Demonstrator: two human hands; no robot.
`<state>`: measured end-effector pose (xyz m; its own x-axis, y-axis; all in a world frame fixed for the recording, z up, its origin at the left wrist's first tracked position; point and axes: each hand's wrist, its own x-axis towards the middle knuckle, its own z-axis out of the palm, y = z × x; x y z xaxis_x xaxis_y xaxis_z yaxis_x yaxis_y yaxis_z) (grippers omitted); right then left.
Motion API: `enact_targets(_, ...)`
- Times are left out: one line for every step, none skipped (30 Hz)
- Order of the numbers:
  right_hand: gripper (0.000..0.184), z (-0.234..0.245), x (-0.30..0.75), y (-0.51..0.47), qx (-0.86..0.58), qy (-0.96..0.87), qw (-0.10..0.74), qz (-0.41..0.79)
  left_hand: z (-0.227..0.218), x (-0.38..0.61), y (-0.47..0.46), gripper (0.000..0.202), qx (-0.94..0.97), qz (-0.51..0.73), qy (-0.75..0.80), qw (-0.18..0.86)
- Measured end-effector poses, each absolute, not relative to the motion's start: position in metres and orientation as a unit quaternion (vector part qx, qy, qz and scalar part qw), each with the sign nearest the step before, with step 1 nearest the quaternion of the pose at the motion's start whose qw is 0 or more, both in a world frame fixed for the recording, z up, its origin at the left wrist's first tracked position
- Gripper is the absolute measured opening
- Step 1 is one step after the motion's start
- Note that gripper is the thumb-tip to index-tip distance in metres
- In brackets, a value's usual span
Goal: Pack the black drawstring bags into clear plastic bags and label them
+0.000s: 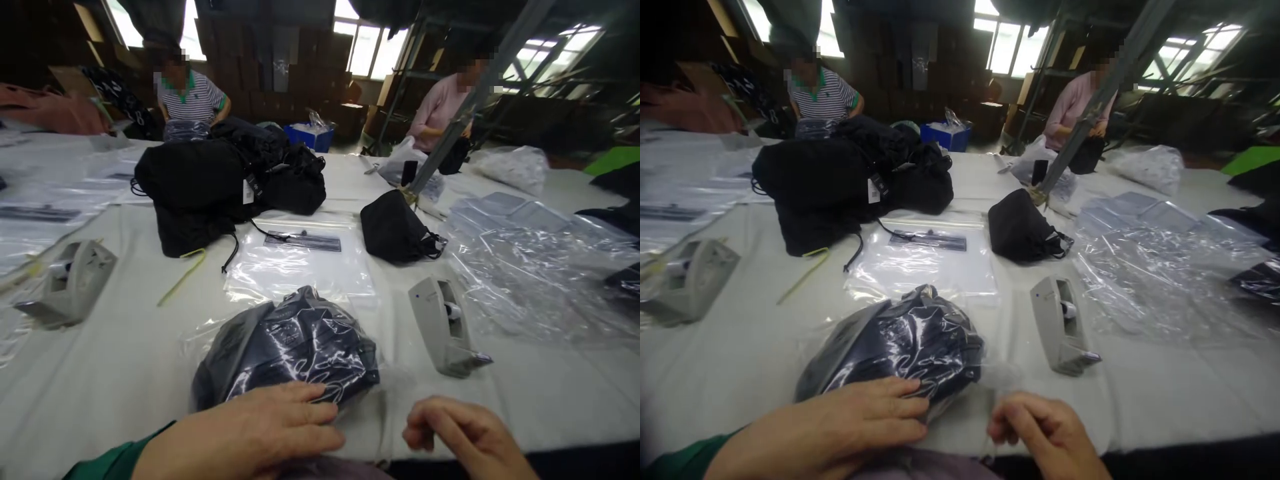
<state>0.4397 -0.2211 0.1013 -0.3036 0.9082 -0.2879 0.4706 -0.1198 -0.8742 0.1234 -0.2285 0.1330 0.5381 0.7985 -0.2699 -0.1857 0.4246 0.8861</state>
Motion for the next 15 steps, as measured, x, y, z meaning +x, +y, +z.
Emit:
enact_targets(0.049, 0.112, 0.440, -0.208, -0.553, -0.653, 0.241, 0.458, 0.134, 0.118, -0.233, 0.039, 0.378, 0.343, 0.381, 0.771)
enact_targets(0.046, 0.120, 0.437, -0.194, -0.552, -0.677, 0.258, 0.413, 0.132, 0.111, -0.238, 0.035, 0.334, 0.369, 0.411, 0.764)
enact_targets(0.043, 0.126, 0.432, -0.179, -0.544, -0.701, 0.265, 0.377, 0.127, 0.102, -0.243, 0.032, 0.306, 0.400, 0.447, 0.739)
enact_targets(0.041, 0.128, 0.425, -0.164, -0.529, -0.723, 0.265, 0.357, 0.119, 0.091, -0.247, 0.031, 0.298, 0.435, 0.490, 0.694)
enact_targets(0.041, 0.128, 0.416, -0.149, -0.508, -0.743, 0.261, 0.348, 0.109, 0.080, -0.250, 0.031, 0.309, 0.468, 0.538, 0.629)
enact_targets(0.040, 0.126, 0.406, -0.134, -0.483, -0.761, 0.255, 0.349, 0.097, 0.068, -0.254, 0.035, 0.327, 0.493, 0.589, 0.551)
enact_targets(0.038, 0.122, 0.395, -0.119, -0.459, -0.775, 0.253, 0.354, 0.083, 0.057, -0.257, 0.041, 0.342, 0.506, 0.635, 0.473)
enact_targets(0.037, 0.116, 0.384, -0.105, -0.436, -0.784, 0.257, 0.361, 0.069, 0.047, -0.260, 0.049, 0.340, 0.506, 0.675, 0.416)
enact_targets(0.034, 0.109, 0.373, -0.093, -0.415, -0.789, 0.265, 0.368, 0.056, 0.041, -0.264, 0.057, 0.318, 0.501, 0.703, 0.391)
enact_targets(0.032, 0.101, 0.362, -0.083, -0.398, -0.792, 0.271, 0.375, 0.044, 0.037, -0.268, 0.063, 0.279, 0.497, 0.719, 0.397)
enact_targets(0.030, 0.093, 0.353, -0.076, -0.385, -0.795, 0.274, 0.382, 0.033, 0.036, -0.272, 0.068, 0.235, 0.495, 0.721, 0.425)
enact_targets(0.028, 0.086, 0.345, -0.073, -0.375, -0.799, 0.266, 0.388, 0.023, 0.038, -0.275, 0.072, 0.197, 0.496, 0.711, 0.458)
enact_targets(0.026, 0.079, 0.339, -0.074, -0.366, -0.806, 0.248, 0.393, 0.015, 0.040, -0.278, 0.075, 0.174, 0.497, 0.698, 0.486)
enact_targets(0.025, 0.074, 0.336, -0.078, -0.359, -0.815, 0.224, 0.395, 0.008, 0.043, -0.281, 0.076, 0.171, 0.498, 0.687, 0.501)
enact_targets(0.023, 0.070, 0.335, -0.085, -0.355, -0.824, 0.201, 0.394, 0.001, 0.044, -0.282, 0.077, 0.183, 0.496, 0.681, 0.507)
